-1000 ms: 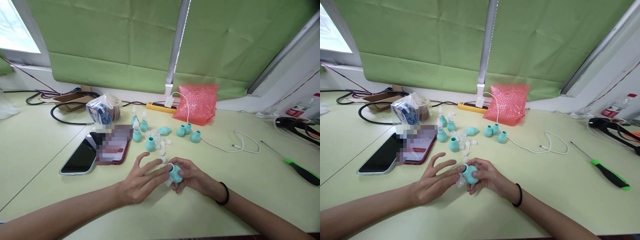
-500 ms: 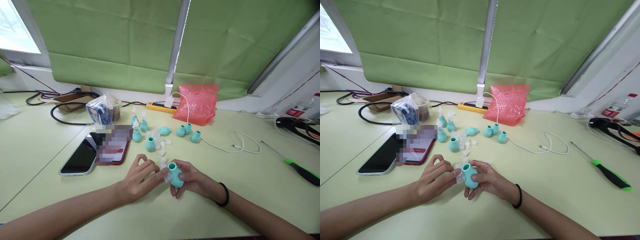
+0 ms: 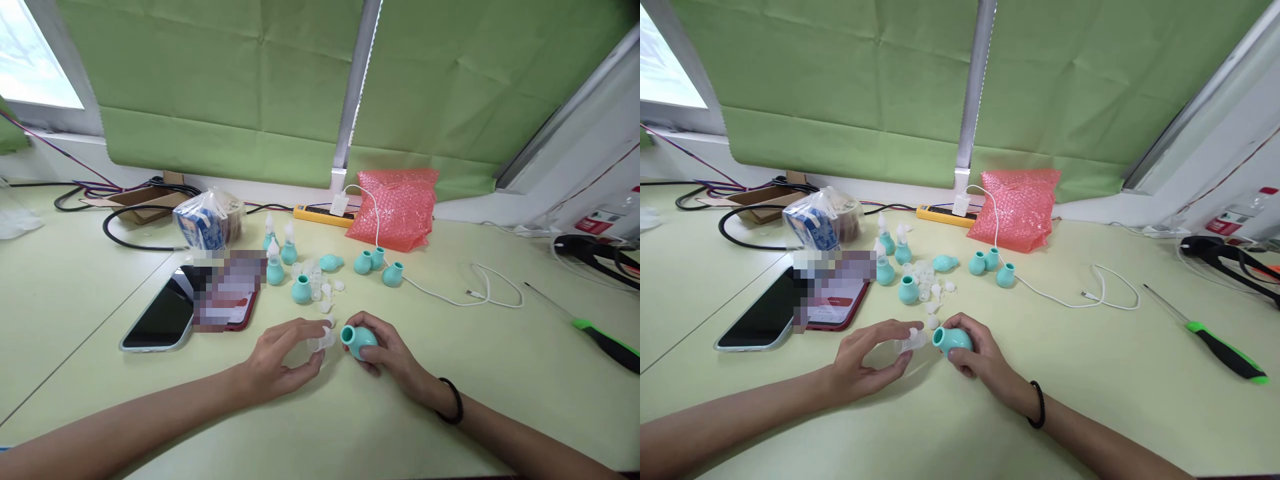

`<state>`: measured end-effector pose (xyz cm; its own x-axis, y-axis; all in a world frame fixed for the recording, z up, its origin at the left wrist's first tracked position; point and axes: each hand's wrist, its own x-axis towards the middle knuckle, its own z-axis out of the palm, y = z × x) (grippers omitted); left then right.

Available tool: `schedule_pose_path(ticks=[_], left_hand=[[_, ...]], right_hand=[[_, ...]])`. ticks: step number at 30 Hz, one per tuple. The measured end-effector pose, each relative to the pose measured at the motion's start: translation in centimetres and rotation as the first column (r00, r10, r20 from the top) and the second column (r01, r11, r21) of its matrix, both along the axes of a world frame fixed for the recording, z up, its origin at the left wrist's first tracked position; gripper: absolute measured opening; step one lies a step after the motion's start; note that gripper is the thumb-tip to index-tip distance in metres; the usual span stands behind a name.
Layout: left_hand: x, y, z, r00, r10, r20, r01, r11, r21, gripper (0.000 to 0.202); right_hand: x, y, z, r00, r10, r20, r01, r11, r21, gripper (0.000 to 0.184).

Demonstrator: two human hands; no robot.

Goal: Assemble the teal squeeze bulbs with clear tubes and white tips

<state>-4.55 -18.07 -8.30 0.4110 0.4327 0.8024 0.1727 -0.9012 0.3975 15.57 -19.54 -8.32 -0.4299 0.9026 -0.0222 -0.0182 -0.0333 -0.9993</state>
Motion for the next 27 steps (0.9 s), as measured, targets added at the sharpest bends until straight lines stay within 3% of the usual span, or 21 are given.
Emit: schedule_pose_path(ticks=[4,7,10,17,27], left_hand=[[-0.1,0.0,0.0,0.998,-0.055,-0.017,0.054,0.998,-0.024,0.024],[-0.1,0.3,-0.1,0.996,-0.093,-0.005,0.093,0.996,-0.012,0.029],[-0.1,0.4,-0.2,0.995,-0.096,0.018,0.096,0.995,-0.013,0.029],[0.0,0.1,0.0,0.996,-0.088,-0.014,0.088,0.995,-0.056,0.025],[-0.1,0.1,-0.4,0.997,-0.052,-0.061,0.048,0.996,-0.074,0.032]], right_hand=[[-0.1,-0.3,0.3,0.973,-0.091,0.211,0.064,0.989,0.13,0.018],[-0.1,-0.6,0.8,0.945,-0.119,0.304,0.035,0.963,0.267,0.019],[-0.1,-0.7,1.1,0.931,-0.111,0.349,-0.009,0.946,0.326,0.019],[-0.5,-0.7,0.9,0.903,-0.214,0.373,0.018,0.885,0.465,0.022],[-0.5,-1.0,0.6,0.918,-0.247,0.311,0.055,0.854,0.517,0.025]])
